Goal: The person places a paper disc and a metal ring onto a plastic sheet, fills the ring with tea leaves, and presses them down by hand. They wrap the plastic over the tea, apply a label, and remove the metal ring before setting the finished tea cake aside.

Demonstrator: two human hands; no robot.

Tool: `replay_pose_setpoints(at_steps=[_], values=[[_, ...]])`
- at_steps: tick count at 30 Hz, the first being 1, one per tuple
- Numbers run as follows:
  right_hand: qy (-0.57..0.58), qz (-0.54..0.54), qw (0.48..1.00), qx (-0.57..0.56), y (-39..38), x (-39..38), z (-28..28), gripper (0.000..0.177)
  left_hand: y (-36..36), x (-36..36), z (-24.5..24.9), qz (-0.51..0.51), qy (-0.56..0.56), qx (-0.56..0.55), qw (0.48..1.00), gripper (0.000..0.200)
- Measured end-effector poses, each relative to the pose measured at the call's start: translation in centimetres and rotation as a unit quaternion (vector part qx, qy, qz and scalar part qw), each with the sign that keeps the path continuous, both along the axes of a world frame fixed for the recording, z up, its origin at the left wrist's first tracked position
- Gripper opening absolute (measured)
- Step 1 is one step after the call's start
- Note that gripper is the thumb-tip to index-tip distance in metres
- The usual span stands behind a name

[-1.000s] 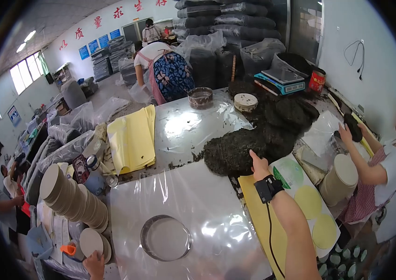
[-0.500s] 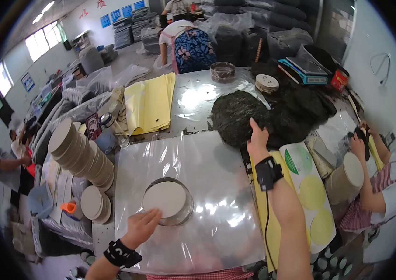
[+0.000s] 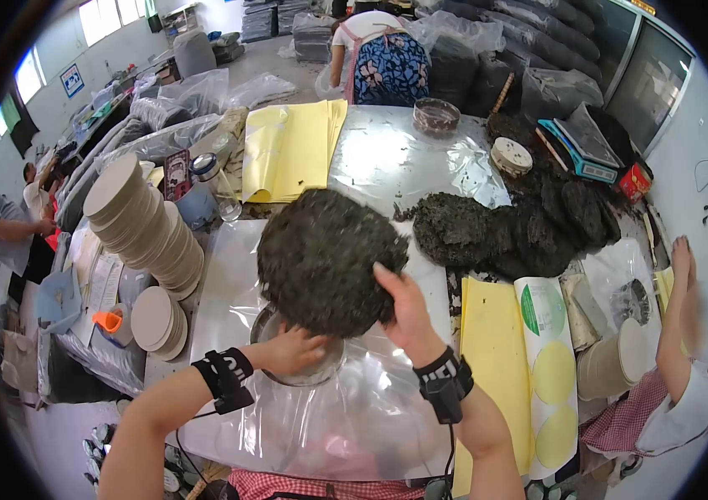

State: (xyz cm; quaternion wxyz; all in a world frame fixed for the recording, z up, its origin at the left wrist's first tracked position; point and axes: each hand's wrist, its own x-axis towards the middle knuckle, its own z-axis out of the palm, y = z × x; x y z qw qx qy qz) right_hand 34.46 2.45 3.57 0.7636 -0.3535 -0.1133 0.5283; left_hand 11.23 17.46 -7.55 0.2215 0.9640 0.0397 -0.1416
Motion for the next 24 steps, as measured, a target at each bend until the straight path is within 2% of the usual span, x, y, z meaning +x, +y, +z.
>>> replay_pose_setpoints(at_steps=[1,2,3,4,5,6,7,8,9,12,13,14,16,17,18,20,24], values=[[-0.019,0.016,0.999,-0.035,-0.5,-1.1,-0.4,0.037,1.3,-0.4,-0.4,0.030,-0.020,-0.077,0.996,0.071],[-0.017,0.027,0.998,-0.048,-1.0,-2.7,-0.6,0.039,2.5,-0.7,0.1,0.118,-0.068,-0.189,0.973,0.070],[-0.028,0.029,0.997,-0.067,-1.4,-3.8,-1.8,0.041,3.3,-1.3,0.5,0.226,-0.143,-0.298,0.916,0.070],[-0.042,0.033,0.994,-0.095,-1.9,-5.1,-2.4,0.044,3.1,-2.3,1.9,0.331,-0.225,-0.391,0.829,0.069],[-0.112,0.022,0.989,-0.089,-2.1,-6.3,-4.1,0.047,2.8,-3.2,3.7,0.398,-0.295,-0.458,0.738,0.069],[-0.179,0.012,0.980,-0.091,-2.1,-7.3,-5.5,0.050,2.4,-3.9,5.5,0.414,-0.323,-0.487,0.698,0.068],[-0.240,0.004,0.965,-0.102,-2.0,-8.1,-5.3,0.053,1.7,-4.5,6.9,0.411,-0.326,-0.481,0.702,0.068],[-0.301,0.000,0.947,-0.115,-1.7,-8.7,-4.9,0.056,0.8,-4.8,7.5,0.410,-0.311,-0.452,0.728,0.068],[-0.364,-0.005,0.923,-0.124,-1.6,-8.9,-4.6,0.058,0.0,-5.0,8.8,0.330,-0.343,-0.138,0.869,0.075],[-0.501,0.060,0.841,-0.195,-2.1,-8.5,-4.4,0.063,-0.5,-5.0,4.9,0.350,-0.339,-0.102,0.867,0.079],[-0.466,0.080,0.827,-0.304,-2.3,-8.5,-1.7,0.064,-0.6,-5.1,5.3,0.349,-0.338,-0.106,0.868,0.076],[-0.599,0.030,0.765,-0.237,-1.8,-8.2,-0.5,0.064,0.0,-5.2,5.3,0.345,-0.342,-0.104,0.868,0.076],[-0.807,-0.056,0.580,-0.096,-1.2,-7.2,1.0,0.065,-0.2,-5.1,4.6,0.342,-0.340,-0.115,0.868,0.077],[-0.806,0.019,0.591,-0.002,0.3,-7.4,0.5,0.059,-0.3,-5.0,4.3,0.352,-0.330,-0.131,0.866,0.077],[-0.838,0.067,0.540,0.050,1.7,-7.9,-0.9,0.058,-0.5,-4.7,4.4,0.342,-0.311,-0.088,0.882,0.078],[-0.892,0.133,0.431,-0.007,2.3,-9.3,-3.5,0.061,-0.8,-4.7,5.7,0.319,-0.269,0.008,0.909,0.079],[-0.852,0.177,0.489,-0.064,2.2,-9.4,-3.2,0.079,-1.4,-3.8,7.8,0.269,-0.234,0.153,0.922,0.080]])
